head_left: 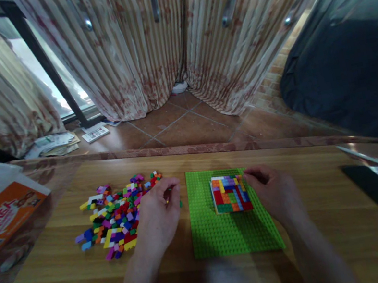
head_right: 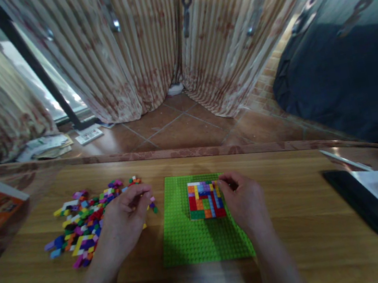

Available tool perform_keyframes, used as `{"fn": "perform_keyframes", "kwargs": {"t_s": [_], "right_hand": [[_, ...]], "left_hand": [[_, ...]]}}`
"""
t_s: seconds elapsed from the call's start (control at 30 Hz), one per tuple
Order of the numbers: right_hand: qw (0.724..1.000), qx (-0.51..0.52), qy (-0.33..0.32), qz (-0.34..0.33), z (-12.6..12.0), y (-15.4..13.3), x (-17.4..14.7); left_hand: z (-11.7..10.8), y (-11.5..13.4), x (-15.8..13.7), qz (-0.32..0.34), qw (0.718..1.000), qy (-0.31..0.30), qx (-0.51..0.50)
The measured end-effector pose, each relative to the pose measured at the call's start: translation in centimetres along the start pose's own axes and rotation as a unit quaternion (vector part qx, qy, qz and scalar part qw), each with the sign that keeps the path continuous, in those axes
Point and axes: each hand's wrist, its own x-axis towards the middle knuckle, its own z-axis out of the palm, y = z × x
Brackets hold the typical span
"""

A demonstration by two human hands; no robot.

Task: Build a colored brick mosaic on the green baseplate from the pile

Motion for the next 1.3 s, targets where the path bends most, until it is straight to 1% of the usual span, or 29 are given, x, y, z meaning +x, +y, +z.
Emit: {"fn": "perform_keyframes", "kwargs": {"t_s": [0.1, 0.27, 0.37, 0.53, 0.8, 1.07, 1.2, 1.27, 1.3], "right_hand": [[1.0, -0.016, 0.017, 0.017, 0.4, 0.1, 0.1], [0.999, -0.012, -0.011, 0.027, 1.8, 0.9, 0.3], [1.0, -0.014, -0.021, 0.017, 2.5, 1.2, 0.4], [0.999, 0.0, -0.031, 0.017, 3.2, 0.9, 0.2], [0.999, -0.015, -0.022, 0.018, 3.6, 0.3, -0.4], [0.999, -0.025, -0.035, 0.003, 3.6, 0.2, -0.2], [0.999, -0.019, -0.045, 0.003, 3.5, 0.7, -0.1], [1.0, -0.011, -0.029, -0.001, 3.3, 0.7, -0.3], [1.0, -0.006, -0.008, -0.007, 3.2, 0.6, -0.4]], "left_hand": [[0.0, 0.1, 0.0, -0.001, 1.0, -0.001, -0.004], [-0.1, -0.1, -0.1, -0.006, 1.0, -0.008, -0.003], [-0.2, -0.2, -0.1, -0.008, 1.0, -0.01, -0.009], [-0.2, -0.3, -0.1, -0.006, 1.0, -0.009, -0.01], [-0.3, -0.3, -0.1, -0.014, 1.0, -0.014, -0.007], [-0.2, -0.2, 0.0, -0.014, 1.0, -0.014, 0.001], [-0.6, -0.2, 0.0, -0.012, 1.0, -0.008, -0.003], [-1.0, -0.4, 0.2, -0.014, 1.0, 0.007, -0.005], [-1.2, -0.5, 0.2, -0.018, 1.0, 0.018, -0.007]]}}
